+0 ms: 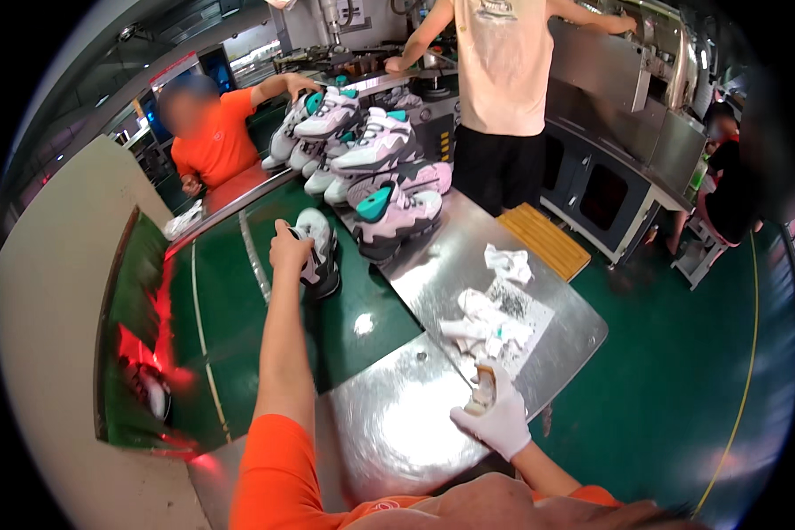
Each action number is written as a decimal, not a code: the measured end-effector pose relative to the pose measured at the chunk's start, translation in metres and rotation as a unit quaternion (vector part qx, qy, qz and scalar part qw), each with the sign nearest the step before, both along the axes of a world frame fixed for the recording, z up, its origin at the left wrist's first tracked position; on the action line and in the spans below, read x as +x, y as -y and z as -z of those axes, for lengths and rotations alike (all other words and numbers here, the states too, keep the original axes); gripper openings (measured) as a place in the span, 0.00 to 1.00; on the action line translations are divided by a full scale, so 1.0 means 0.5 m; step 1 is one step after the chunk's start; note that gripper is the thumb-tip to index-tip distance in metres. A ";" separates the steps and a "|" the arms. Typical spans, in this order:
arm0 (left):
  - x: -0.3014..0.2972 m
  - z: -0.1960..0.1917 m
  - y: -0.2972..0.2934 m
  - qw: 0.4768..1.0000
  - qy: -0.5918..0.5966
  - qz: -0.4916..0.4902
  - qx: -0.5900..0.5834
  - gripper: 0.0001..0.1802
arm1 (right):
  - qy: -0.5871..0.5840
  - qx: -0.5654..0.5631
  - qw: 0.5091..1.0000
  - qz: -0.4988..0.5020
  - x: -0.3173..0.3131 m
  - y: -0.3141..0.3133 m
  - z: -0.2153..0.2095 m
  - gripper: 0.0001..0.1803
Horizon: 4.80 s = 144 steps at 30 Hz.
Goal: The person uses a syringe to apply a liquid substance to the seams and surfaces of a white and teal sneaker on a metal table. They then wipe the shoe with a white cloth. The person repeats this process on multiple sneakers, handling them one at a time.
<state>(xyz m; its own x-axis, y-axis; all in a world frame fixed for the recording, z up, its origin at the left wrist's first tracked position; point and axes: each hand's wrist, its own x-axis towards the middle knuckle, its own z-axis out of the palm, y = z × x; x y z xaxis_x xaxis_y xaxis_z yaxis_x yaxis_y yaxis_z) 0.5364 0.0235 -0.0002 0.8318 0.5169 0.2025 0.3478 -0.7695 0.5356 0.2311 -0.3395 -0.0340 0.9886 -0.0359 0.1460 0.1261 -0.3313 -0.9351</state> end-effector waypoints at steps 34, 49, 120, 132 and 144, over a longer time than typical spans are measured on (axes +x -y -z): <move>-1.011 0.024 0.129 0.859 0.153 0.389 0.297 0.17 | -0.296 0.376 0.750 -0.456 -0.055 0.035 -0.095 0.60; -1.003 -0.003 0.148 0.866 0.110 0.380 0.306 0.17 | -0.364 0.396 0.750 -0.384 -0.018 0.072 -0.093 0.49; -0.914 -0.134 0.190 0.932 -0.041 0.329 0.144 0.27 | -0.213 0.310 0.841 -0.390 -0.144 0.058 -0.064 0.53; -0.700 -0.201 0.097 0.875 -0.284 0.391 -0.041 0.40 | -0.167 0.356 0.822 -0.412 -0.152 0.010 0.107 0.50; -0.438 -0.048 0.186 0.672 -0.463 0.562 -0.138 0.31 | -0.149 0.441 0.795 -0.388 -0.166 0.012 0.117 0.50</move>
